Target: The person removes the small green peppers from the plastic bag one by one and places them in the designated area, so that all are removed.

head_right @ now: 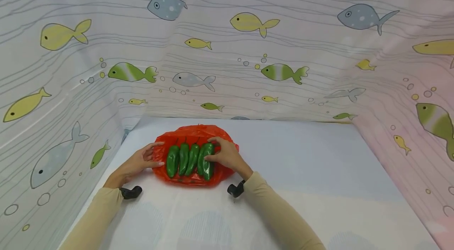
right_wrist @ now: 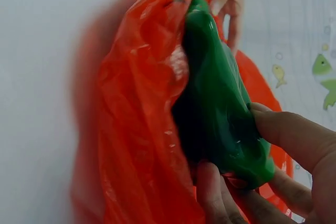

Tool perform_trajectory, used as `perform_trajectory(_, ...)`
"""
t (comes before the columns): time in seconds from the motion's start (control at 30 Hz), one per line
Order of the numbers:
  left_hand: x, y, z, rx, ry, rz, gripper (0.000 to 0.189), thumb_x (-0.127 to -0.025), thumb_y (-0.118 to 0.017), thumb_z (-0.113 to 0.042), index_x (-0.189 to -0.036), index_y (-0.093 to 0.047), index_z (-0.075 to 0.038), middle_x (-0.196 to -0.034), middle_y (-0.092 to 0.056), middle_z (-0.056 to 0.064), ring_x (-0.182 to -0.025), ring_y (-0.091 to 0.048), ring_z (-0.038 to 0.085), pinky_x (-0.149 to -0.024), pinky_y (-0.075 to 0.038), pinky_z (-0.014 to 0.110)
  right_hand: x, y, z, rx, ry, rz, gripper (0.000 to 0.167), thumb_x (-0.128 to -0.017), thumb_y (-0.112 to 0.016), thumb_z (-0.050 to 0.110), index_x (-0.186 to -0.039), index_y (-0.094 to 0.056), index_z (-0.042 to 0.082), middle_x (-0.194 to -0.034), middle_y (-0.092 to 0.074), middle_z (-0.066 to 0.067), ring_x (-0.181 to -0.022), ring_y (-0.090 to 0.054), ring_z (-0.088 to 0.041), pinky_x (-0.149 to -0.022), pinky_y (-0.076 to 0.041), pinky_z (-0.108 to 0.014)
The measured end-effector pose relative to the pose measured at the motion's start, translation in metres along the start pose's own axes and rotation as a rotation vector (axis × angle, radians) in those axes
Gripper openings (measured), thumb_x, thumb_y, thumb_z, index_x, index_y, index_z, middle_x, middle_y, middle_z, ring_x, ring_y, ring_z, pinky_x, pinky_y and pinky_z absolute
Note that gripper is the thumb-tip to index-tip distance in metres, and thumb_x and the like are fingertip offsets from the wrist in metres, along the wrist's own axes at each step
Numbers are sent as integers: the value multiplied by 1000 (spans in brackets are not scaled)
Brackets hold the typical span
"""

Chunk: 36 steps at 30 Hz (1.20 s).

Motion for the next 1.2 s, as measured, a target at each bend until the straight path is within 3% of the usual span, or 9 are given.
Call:
perform_trajectory(0.13, -2, 2, 0, -28, 13, -5, 80, -87, -83, -12, -155, -40, -14, -159, -38, 21, -143, -41, 39, -102, -50, 31, 3, 0, 3, -80, -21, 55, 64, -86, -86, 29, -141, -59, 13, -131, -62, -7, -109, -64, -28, -91, -54, -41)
perform_trajectory(0.37, -6, 7, 0, -70, 14, -34, 74, -91, -81, -24, -154, -44, -16, -154, -45, 19, -137, -48, 36, -98, -50, 26, 6, 4, 1, -186, -100, 99, 68, -86, -86, 32, -145, -57, 12, -138, -58, -12, -82, -74, -26, -99, -52, -46)
perform_trajectory(0.57, -5, 8, 2, -97, 30, -59, 71, -92, -80, -28, -154, -45, -17, -150, -49, 19, -128, -52, 32, -93, -52, 27, 13, 5, 2, -206, -130, 124, 66, -85, -87, 32, -143, -59, 15, -136, -59, -10, -84, -74, -28, -100, -50, -47)
perform_trajectory(0.83, -4, 9, 1, -48, 2, -92, 68, -92, -80, -19, -151, -48, -14, -143, -55, 21, -117, -60, 25, -91, -55, 28, 22, 9, 6, -173, -117, 164, 67, -87, -85, 32, -145, -59, 14, -134, -59, -8, -81, -74, -22, -105, -45, -52)
perform_trajectory(1.07, -4, 6, 0, -30, -9, -83, 74, -87, -84, -12, -152, -48, -15, -148, -52, 21, -124, -60, 31, -92, -56, 31, 28, 11, 5, -142, -78, 223, 67, -85, -86, 35, -144, -60, 17, -110, -68, -9, -82, -68, -25, -81, -52, -44)
perform_trajectory(1.2, -2, 5, -4, -7, -28, -61, 76, -86, -84, -8, -152, -47, -14, -150, -49, 22, -127, -57, 35, -93, -56, 32, 31, 16, 6, -123, -65, 222, 67, -86, -85, 37, -145, -60, 18, -116, -68, -8, -92, -69, -24, -83, -54, -45)
Point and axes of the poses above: each hand's wrist, its own x-axis away from the middle knuckle, its own y-axis out of the back of the hand, z = x × y, the point moved 8 cm from there along -x, towards the middle knuckle
